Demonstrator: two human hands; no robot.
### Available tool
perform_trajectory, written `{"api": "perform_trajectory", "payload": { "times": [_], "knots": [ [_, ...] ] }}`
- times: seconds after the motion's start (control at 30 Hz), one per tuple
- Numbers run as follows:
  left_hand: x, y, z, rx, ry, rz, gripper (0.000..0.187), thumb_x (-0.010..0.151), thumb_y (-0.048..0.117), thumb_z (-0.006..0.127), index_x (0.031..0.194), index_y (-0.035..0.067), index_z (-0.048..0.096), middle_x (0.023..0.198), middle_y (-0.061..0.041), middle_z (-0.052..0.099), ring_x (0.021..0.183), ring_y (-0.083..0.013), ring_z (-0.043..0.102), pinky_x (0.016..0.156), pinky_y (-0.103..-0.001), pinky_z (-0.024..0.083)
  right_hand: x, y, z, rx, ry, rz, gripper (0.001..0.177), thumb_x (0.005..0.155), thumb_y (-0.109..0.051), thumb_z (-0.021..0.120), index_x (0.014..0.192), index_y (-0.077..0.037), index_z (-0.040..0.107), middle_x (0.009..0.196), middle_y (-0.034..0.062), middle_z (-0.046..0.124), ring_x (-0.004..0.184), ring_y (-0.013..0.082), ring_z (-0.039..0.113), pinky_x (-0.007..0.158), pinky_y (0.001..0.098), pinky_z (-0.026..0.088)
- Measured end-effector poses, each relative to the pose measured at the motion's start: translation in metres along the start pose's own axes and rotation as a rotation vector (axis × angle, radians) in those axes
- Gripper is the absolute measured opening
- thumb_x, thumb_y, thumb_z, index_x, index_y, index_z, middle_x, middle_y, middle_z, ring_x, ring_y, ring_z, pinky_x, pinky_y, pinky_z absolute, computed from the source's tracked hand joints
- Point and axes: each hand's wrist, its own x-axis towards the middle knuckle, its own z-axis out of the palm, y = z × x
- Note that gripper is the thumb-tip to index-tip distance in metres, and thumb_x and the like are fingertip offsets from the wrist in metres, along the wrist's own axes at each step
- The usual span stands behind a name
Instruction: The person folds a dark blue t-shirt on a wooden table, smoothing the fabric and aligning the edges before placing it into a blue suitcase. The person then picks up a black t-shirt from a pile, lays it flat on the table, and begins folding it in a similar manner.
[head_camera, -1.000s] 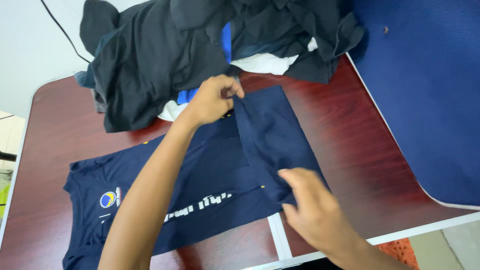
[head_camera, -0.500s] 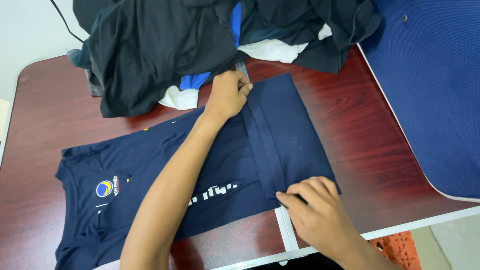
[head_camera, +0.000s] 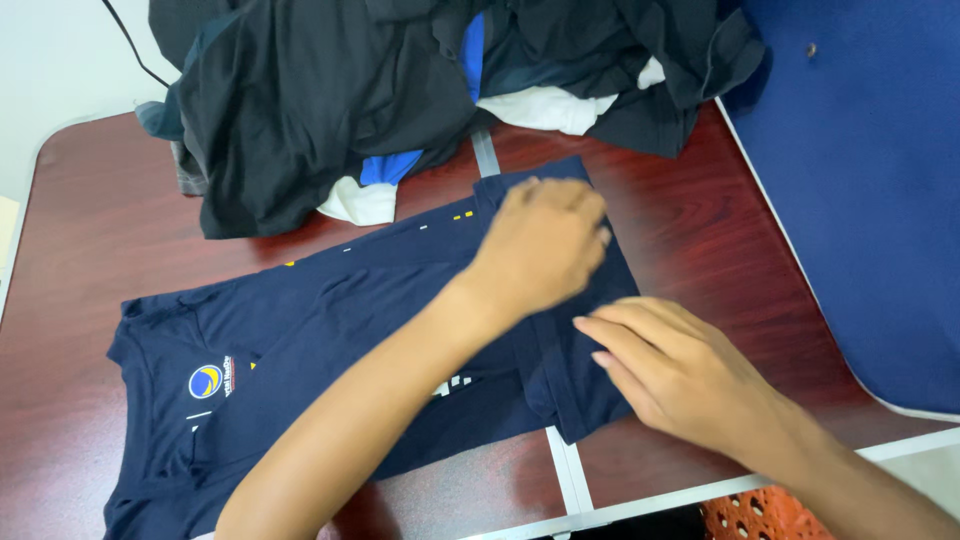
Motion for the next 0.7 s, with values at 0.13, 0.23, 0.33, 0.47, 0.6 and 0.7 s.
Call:
{"api": "perform_trajectory", "payload": {
  "times": [0.13, 0.23, 0.33, 0.47, 0.6, 0.7],
  "knots": [
    [0.002, 0.002, 0.018, 0.093, -0.119, -0.031, 0.056, 0.093, 0.043, 0.059, 0.140, 0.012, 0.056, 0.151, -0.019, 0.047, 0.144, -0.0404, 0.037, 0.109, -0.069, 0.025, 0.011, 0.017, 0.020, -0.101, -0.101, -0.079, 0.043, 0.078, -0.023, 0.079, 0.114, 0.000, 0.070, 0.115, 0.0143, 0.066, 0.113, 0.0319, 0.061, 0.100, 0.0453, 0.047],
    [0.000, -0.012, 0.025, 0.048, -0.149, -0.077, 0.065, 0.095, 0.052, 0.054, 0.151, 0.019, 0.046, 0.160, -0.020, 0.034, 0.150, -0.0393, 0.026, 0.114, -0.068, 0.020, 0.004, 0.023, 0.031, -0.111, -0.148, -0.081, 0.058, 0.079, -0.032, 0.078, 0.124, 0.002, 0.065, 0.129, 0.0182, 0.062, 0.124, 0.0334, 0.055, 0.108, 0.0479, 0.041],
    [-0.004, -0.021, 0.028, 0.068, -0.155, -0.072, 0.068, 0.096, 0.058, 0.051, 0.153, 0.023, 0.044, 0.162, -0.019, 0.033, 0.151, -0.0376, 0.026, 0.117, -0.066, 0.018, -0.007, 0.021, 0.036, -0.133, -0.220, -0.086, 0.082, 0.077, -0.050, 0.075, 0.134, 0.006, 0.056, 0.141, 0.0243, 0.053, 0.135, 0.0377, 0.046, 0.112, 0.0550, 0.031],
    [-0.006, -0.024, 0.029, 0.061, -0.069, -0.056, 0.060, 0.097, 0.051, 0.054, 0.148, 0.020, 0.051, 0.157, -0.017, 0.041, 0.149, -0.0368, 0.031, 0.117, -0.067, 0.019, -0.013, 0.021, 0.034, -0.119, -0.254, -0.137, 0.112, 0.067, -0.078, 0.069, 0.137, 0.008, 0.049, 0.147, 0.0269, 0.044, 0.142, 0.0402, 0.034, 0.112, 0.0667, 0.018],
    [-0.014, -0.019, 0.016, -0.033, 0.135, 0.035, 0.038, 0.097, 0.034, 0.063, 0.130, 0.015, 0.063, 0.140, -0.010, 0.059, 0.136, -0.0312, 0.050, 0.116, -0.062, 0.030, -0.012, 0.021, 0.034, -0.072, -0.183, -0.188, 0.102, 0.060, -0.069, 0.079, 0.132, 0.001, 0.059, 0.141, 0.0208, 0.054, 0.136, 0.0349, 0.045, 0.112, 0.0674, 0.021],
    [-0.037, -0.006, -0.009, -0.143, 0.115, 0.125, 0.020, 0.092, 0.023, 0.069, 0.108, 0.013, 0.064, 0.110, -0.006, 0.064, 0.108, -0.0276, 0.060, 0.097, -0.052, 0.040, -0.013, 0.019, 0.032, -0.050, -0.095, -0.296, 0.076, 0.063, -0.053, 0.084, 0.120, -0.005, 0.068, 0.128, 0.0127, 0.064, 0.125, 0.0281, 0.057, 0.112, 0.0628, 0.029]
  ]
}}
